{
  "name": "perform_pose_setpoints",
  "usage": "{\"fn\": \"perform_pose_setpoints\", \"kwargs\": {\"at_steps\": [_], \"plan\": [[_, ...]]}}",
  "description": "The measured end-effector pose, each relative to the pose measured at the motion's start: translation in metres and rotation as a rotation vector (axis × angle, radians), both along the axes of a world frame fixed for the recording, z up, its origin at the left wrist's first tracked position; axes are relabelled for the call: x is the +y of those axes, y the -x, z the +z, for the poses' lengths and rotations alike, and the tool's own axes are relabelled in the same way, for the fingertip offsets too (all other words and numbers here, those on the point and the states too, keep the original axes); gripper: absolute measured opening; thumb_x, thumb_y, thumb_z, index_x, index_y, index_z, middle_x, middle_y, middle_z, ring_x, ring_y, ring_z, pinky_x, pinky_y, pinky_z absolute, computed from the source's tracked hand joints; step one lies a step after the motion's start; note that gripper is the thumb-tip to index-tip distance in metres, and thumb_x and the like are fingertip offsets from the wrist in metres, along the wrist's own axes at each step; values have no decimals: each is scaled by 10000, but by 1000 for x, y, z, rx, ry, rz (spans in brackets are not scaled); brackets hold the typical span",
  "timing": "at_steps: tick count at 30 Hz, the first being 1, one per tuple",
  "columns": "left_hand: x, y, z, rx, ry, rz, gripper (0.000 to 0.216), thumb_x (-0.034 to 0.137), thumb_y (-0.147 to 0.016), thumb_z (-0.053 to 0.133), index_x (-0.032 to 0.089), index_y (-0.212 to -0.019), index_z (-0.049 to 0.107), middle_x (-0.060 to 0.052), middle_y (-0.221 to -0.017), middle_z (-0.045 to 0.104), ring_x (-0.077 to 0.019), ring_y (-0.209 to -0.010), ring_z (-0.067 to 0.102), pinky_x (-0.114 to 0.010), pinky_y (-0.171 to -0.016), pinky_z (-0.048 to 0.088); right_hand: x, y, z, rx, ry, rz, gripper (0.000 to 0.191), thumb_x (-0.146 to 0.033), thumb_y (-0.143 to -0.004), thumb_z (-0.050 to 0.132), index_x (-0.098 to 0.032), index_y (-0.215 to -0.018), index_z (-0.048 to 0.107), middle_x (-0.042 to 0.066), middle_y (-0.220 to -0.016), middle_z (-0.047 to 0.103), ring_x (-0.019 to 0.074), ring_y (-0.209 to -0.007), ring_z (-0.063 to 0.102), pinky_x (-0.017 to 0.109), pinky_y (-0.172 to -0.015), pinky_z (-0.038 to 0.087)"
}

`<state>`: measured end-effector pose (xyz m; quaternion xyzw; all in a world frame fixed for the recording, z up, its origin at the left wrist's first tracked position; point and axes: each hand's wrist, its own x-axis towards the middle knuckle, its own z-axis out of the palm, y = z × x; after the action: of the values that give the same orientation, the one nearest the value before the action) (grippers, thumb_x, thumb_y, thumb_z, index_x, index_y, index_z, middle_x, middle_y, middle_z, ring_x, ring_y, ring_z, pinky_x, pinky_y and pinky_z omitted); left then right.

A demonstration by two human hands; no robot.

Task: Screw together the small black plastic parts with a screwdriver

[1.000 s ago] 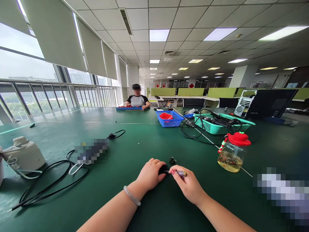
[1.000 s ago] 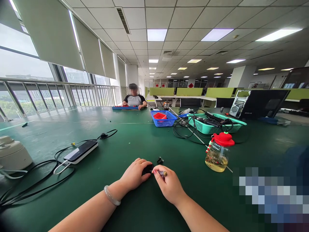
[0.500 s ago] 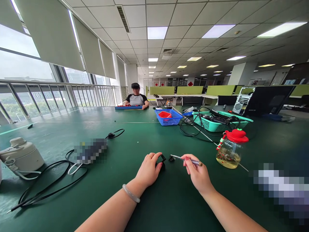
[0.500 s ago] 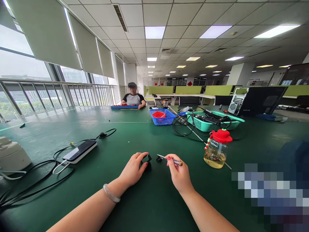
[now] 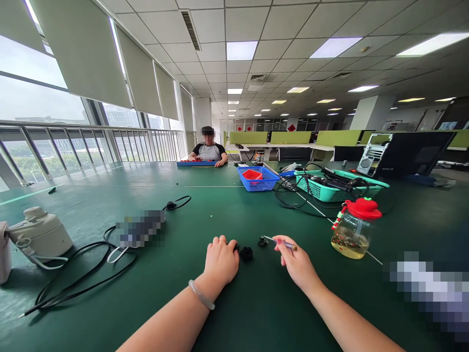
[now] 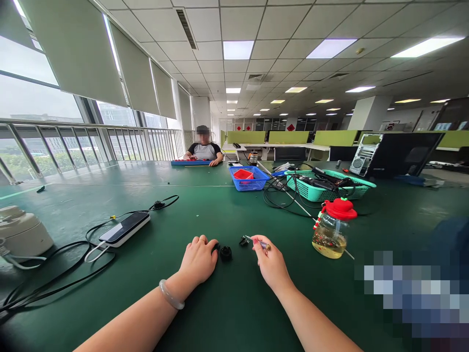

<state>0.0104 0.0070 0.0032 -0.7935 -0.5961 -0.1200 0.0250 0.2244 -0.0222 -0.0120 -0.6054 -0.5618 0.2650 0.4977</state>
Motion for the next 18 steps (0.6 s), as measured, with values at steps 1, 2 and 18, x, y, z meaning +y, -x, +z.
{"fn": "perform_pose_setpoints", "kwargs": {"at_steps": [1,2,18], "plan": [[0,0,0,-1,-1,3,335,333,-898,394,259,-1108,644,-107,-1040,610,-287,-1013,547,-429,-851,451,0,0,-1,-1,4,2,419,-570,-851,452,-228,-996,649,35,-794,644,143,-506,533,270,-504,439],[-1,0,0,-4,-1,2,331,333,-894,399,250,-1095,647,-109,-1044,612,-288,-1016,548,-429,-852,454,1,0,-1,-2,6,5,419,-569,-851,453,-229,-999,648,35,-807,647,141,-504,535,272,-509,442],[-2,-3,-2,-269,94,-425,451,429,-917,445,274,-1340,477,-60,-1390,521,-239,-1312,424,-438,-1131,322,-4,5,1,3,-36,64,436,-593,-848,464,-218,-957,657,26,-747,620,134,-474,500,261,-461,419]]}}
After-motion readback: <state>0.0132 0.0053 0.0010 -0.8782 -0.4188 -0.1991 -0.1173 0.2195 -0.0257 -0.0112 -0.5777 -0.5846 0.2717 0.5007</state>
